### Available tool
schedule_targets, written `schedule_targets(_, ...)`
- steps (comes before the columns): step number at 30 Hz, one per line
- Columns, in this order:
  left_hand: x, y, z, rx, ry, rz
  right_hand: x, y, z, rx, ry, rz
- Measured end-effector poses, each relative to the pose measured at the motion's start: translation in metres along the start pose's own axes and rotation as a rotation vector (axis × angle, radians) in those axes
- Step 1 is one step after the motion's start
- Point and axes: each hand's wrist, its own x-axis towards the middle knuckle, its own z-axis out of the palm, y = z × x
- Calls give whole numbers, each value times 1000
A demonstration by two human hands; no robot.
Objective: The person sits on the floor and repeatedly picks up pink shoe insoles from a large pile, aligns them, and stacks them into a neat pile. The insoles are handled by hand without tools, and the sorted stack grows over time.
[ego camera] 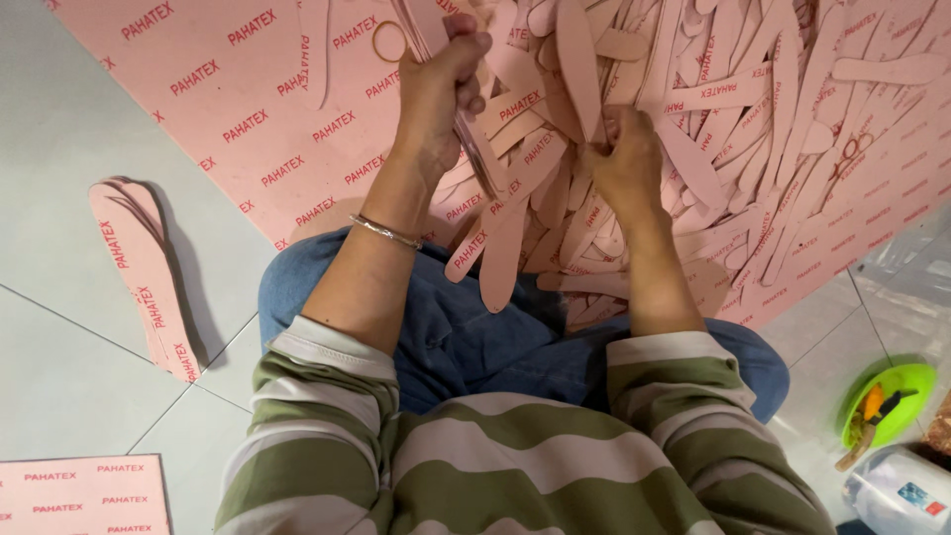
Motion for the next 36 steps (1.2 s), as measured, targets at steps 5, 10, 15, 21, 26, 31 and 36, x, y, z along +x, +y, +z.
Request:
schedule_targets(5, -12, -11, 8, 391, -45, 140, -5, -26, -16, 792, -317, 227)
schedule_targets(10, -14, -18, 7, 375, -132, 97, -21, -51, -34, 1227, -682, 209)
schedule_targets(15, -12, -15, 0, 239, -227, 136, -22, -55, -43, 1376, -726, 209)
schedule_targets(21, -12, -10, 2, 217, -294, 219, -22, -49, -42, 1568, -707, 251)
schedule_targets(26, -20, -7, 7, 303, -239, 116, -22, -58, -32, 1142, -367, 37)
schedule_targets(31, -15, -8, 8, 370, -146, 106, -25, -73, -22, 753, -139, -102)
schedule_targets(36, -14, -3, 4, 392, -167, 150, -29, -76, -28, 893, -171, 2)
